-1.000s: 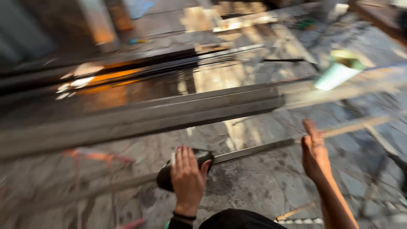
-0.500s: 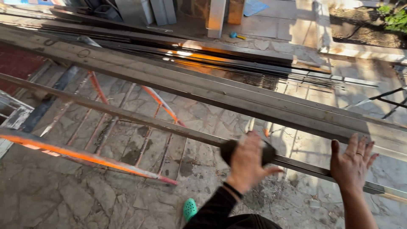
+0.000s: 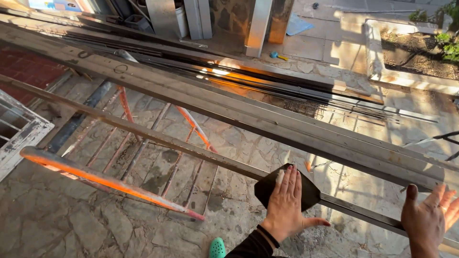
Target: Sanding and cleaning a long metal beam using a sanding block and a liquid solution.
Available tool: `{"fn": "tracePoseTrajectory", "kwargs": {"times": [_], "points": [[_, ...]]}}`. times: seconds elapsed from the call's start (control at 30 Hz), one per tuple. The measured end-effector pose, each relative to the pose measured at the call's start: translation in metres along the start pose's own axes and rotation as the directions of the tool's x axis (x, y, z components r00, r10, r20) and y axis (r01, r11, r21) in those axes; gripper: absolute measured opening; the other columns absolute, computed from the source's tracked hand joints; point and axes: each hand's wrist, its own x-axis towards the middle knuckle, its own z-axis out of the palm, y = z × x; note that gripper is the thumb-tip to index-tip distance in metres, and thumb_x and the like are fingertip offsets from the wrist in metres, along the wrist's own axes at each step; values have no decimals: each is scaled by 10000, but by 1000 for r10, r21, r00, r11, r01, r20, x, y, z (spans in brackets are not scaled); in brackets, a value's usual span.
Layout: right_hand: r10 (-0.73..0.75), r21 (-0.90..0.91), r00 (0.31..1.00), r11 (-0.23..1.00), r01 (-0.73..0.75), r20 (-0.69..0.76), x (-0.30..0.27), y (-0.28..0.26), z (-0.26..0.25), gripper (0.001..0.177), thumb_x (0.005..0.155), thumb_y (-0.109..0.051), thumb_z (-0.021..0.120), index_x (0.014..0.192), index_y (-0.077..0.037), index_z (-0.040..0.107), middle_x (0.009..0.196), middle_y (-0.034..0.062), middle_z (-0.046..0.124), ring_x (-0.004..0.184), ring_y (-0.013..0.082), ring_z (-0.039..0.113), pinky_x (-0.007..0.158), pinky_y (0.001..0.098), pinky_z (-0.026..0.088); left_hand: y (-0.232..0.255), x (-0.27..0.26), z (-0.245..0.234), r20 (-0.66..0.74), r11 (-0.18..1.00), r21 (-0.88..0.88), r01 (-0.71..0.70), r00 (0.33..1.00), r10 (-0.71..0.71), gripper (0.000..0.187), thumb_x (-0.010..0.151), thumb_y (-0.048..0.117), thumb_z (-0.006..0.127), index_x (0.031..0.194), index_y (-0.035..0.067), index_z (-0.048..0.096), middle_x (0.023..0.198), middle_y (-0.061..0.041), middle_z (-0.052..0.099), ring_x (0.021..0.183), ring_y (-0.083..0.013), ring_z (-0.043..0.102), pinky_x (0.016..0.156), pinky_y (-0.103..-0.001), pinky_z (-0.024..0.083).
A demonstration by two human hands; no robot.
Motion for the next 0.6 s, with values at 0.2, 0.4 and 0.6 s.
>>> {"fn": "tracePoseTrajectory", "kwargs": {"times": [0.2,0.4,0.6], "points": [[269,-34,957,963,-267,106,-10,-48,-25,1010,898,-764,119,1606,-45,85,1617,289,177,1395,543,262,1023,656,273,-172,-3,6,-389,890,223,397,874,-292,1361,779,1050,189,1568,-59,202,1606,-277,301,1463,-425,310,1226,-539,128],[168,-127,985,979,-162,34,-2,-24,-11,994,977,-732,126,1594,46,174,1576,340,266,1275,624,413,952,655,339,-61,-3,-18,-111,817,452,358,931,-347,1426,794,1105,188,1568,-92,144,1643,-354,188,1486,-462,279,1212,-588,158],[208,-130,976,971,-199,60,-2,-27,-13,1010,968,-755,108,1607,25,157,1541,375,328,1221,637,467,898,667,378,-120,-2,2,-351,995,55,78,935,-54,1399,674,1023,109,1511,-71,349,1470,-257,452,1340,-398,406,1205,-497,191]]}}
